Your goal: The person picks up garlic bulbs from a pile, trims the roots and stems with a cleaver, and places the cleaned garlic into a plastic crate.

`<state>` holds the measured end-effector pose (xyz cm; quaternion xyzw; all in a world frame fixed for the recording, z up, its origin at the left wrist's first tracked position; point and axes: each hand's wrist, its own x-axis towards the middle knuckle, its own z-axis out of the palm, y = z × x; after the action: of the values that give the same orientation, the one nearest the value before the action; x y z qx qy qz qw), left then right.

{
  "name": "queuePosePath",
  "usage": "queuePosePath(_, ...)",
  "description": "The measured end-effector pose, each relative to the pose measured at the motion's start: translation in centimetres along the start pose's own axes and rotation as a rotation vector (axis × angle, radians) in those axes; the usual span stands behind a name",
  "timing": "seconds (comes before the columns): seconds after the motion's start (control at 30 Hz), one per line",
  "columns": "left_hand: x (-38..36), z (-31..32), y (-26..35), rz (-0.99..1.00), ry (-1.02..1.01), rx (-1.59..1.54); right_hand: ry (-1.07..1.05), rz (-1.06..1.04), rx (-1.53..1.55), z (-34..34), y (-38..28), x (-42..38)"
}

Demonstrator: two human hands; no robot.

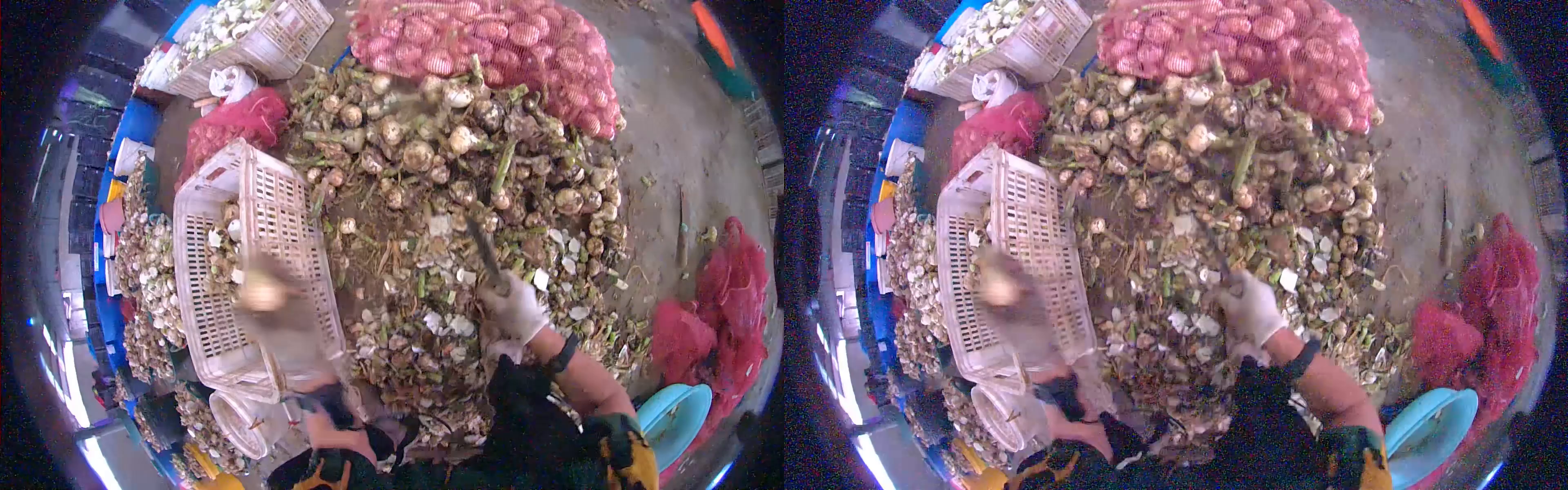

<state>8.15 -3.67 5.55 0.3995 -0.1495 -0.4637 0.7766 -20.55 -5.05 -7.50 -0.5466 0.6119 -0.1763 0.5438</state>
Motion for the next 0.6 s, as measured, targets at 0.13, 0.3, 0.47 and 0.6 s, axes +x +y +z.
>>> queuePosePath(0.13,3.6,-0.9,-1.2,0.114,-0.085,0.373,0.017,-0.068,0.168,-0.3,-0.2,2.0)
queuePosePath(0.3,13.2,-7.3,-18.7,0.152,-0.26,1.494,0.095,-0.024,0.244,-1.9,-3.7,3.0)
queuePosePath(0.47,16.8,-6.1,-21.5,0.207,-0.342,2.025,0.125,0.037,0.236,-1.8,0.0,5.0)
queuePosePath(0.6,12.5,-7.8,-17.3,-0.314,-0.306,1.291,0.079,0.122,0.18,-1.5,-2.7,5.5)
